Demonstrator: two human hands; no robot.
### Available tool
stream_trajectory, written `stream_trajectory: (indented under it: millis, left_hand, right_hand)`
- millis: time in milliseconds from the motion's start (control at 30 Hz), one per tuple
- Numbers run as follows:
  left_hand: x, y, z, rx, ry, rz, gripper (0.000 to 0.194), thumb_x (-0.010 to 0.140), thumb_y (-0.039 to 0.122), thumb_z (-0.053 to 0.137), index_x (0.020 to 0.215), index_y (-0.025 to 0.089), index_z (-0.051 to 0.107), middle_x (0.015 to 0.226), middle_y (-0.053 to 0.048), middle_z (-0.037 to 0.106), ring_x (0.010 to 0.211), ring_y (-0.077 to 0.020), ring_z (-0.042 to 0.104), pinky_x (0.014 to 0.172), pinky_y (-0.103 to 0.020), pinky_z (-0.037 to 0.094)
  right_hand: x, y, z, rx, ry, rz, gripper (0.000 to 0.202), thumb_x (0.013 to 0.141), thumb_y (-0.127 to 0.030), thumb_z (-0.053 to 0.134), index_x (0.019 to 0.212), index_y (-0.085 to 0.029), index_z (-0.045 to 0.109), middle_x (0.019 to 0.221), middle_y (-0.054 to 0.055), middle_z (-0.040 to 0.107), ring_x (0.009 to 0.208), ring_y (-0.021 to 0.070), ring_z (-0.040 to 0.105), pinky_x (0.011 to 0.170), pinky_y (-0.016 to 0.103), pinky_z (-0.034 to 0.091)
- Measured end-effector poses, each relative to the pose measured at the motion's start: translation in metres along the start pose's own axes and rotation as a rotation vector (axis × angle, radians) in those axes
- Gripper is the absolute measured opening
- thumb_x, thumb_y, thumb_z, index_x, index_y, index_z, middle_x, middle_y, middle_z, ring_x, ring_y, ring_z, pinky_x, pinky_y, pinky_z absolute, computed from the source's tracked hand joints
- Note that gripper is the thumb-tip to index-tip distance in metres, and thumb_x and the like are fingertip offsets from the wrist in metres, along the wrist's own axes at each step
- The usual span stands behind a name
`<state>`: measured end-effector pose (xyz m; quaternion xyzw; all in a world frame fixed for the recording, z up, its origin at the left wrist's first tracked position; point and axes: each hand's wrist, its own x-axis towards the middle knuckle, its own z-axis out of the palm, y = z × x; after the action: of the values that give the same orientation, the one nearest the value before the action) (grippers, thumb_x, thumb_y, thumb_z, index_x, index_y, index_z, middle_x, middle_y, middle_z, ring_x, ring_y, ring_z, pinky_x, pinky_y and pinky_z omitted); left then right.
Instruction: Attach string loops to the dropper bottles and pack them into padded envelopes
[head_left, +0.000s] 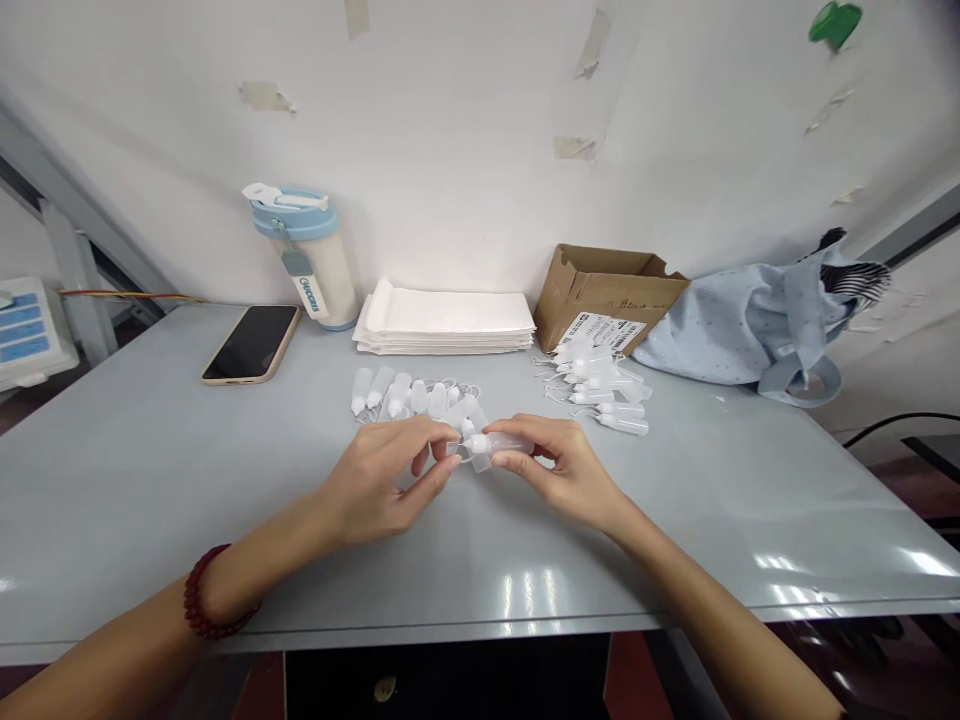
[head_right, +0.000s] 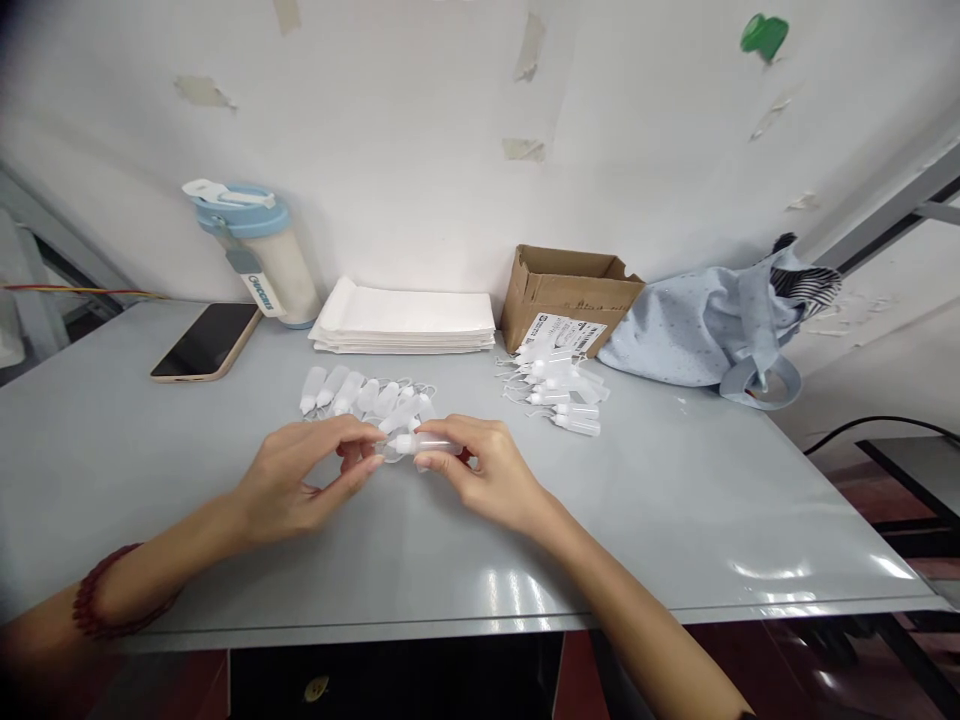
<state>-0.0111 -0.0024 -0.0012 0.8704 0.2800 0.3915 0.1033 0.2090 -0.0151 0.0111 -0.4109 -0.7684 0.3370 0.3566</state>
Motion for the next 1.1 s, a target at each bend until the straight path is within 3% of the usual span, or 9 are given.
stream_trajectory:
  millis: [200, 367, 500, 633, 767, 867, 1000, 1100]
  left_hand:
    - [0.0, -0.004, 0.0, 0.028, 0.017, 0.005, 0.018, 0.085, 0.015, 0.055, 0.103, 0.015, 0.054, 0.071, 0.001, 0.06, 0.054, -0.0081, 0.05, 0.055, -0.021, 0.043]
    - [-0.001, -0.004, 0.003, 0.035, 0.019, 0.018, 0.01, 0.087, 0.013, 0.052, 0.096, 0.016, 0.055, 0.068, 0.002, 0.058, 0.054, -0.008, 0.051, 0.055, -0.02, 0.041]
    - [-0.002, -0.004, 0.002, 0.026, -0.055, 0.007, 0.007, 0.088, 0.014, 0.05, 0.087, 0.015, 0.057, 0.064, 0.002, 0.054, 0.054, -0.0086, 0.048, 0.053, -0.021, 0.038]
    - [0.001, -0.005, -0.001, 0.051, -0.072, -0.007, 0.012, 0.088, 0.014, 0.049, 0.081, 0.015, 0.058, 0.063, 0.001, 0.054, 0.054, -0.0091, 0.048, 0.053, -0.021, 0.038]
    - [0.005, -0.01, -0.009, 0.209, 0.12, -0.116, 0.015, 0.086, 0.015, 0.051, 0.073, 0.015, 0.057, 0.058, 0.003, 0.054, 0.051, -0.0075, 0.047, 0.05, -0.019, 0.036]
    - [0.006, -0.02, -0.016, 0.393, 0.252, -0.179, 0.018, 0.084, 0.016, 0.053, 0.067, 0.015, 0.055, 0.054, 0.003, 0.05, 0.049, -0.0077, 0.045, 0.048, -0.019, 0.033]
    - [0.006, -0.031, -0.018, 0.489, 0.171, -0.274, 0.021, 0.084, 0.019, 0.051, 0.063, 0.016, 0.054, 0.054, 0.003, 0.05, 0.049, -0.0092, 0.043, 0.05, -0.022, 0.033]
    - [0.007, -0.031, -0.017, 0.457, 0.083, -0.346, 0.023, 0.084, 0.024, 0.05, 0.063, 0.016, 0.054, 0.053, 0.003, 0.051, 0.048, -0.0096, 0.043, 0.05, -0.023, 0.032]
  right_hand:
    - [0.001, -0.003, -0.003, 0.022, -0.016, 0.055, 0.021, 0.087, -0.03, 0.058, 0.101, -0.018, 0.068, 0.088, 0.004, 0.07, 0.071, 0.0136, 0.059, 0.056, 0.022, 0.04]
    - [0.001, -0.003, -0.003, 0.03, -0.069, 0.066, 0.023, 0.089, -0.034, 0.054, 0.095, -0.018, 0.069, 0.075, 0.001, 0.067, 0.065, 0.0119, 0.057, 0.053, 0.021, 0.038]
    - [0.002, -0.004, -0.005, 0.002, -0.118, 0.077, 0.025, 0.091, -0.036, 0.051, 0.095, -0.018, 0.068, 0.065, -0.001, 0.062, 0.062, 0.0108, 0.056, 0.051, 0.02, 0.037]
    - [0.004, -0.001, -0.008, -0.061, -0.157, 0.083, 0.026, 0.092, -0.037, 0.049, 0.097, -0.019, 0.066, 0.08, 0.0, 0.067, 0.069, 0.0117, 0.058, 0.056, 0.021, 0.04]
    - [0.007, 0.012, -0.022, -0.208, -0.018, 0.139, 0.028, 0.09, -0.04, 0.05, 0.104, -0.019, 0.063, 0.09, 0.004, 0.067, 0.074, 0.0147, 0.06, 0.06, 0.025, 0.044]
    - [0.008, 0.028, -0.043, -0.411, 0.134, 0.148, 0.023, 0.088, -0.032, 0.052, 0.103, -0.019, 0.063, 0.089, 0.005, 0.066, 0.071, 0.0165, 0.058, 0.061, 0.028, 0.045]
    - [0.005, 0.052, -0.078, -0.771, 0.296, 0.199, 0.019, 0.083, -0.018, 0.05, 0.098, -0.017, 0.063, 0.096, 0.009, 0.064, 0.079, 0.0213, 0.058, 0.068, 0.034, 0.046]
    - [0.0, 0.067, -0.097, -1.018, 0.294, 0.327, 0.024, 0.08, -0.013, 0.05, 0.1, -0.016, 0.063, 0.1, 0.011, 0.063, 0.091, 0.0286, 0.055, 0.066, 0.036, 0.045]
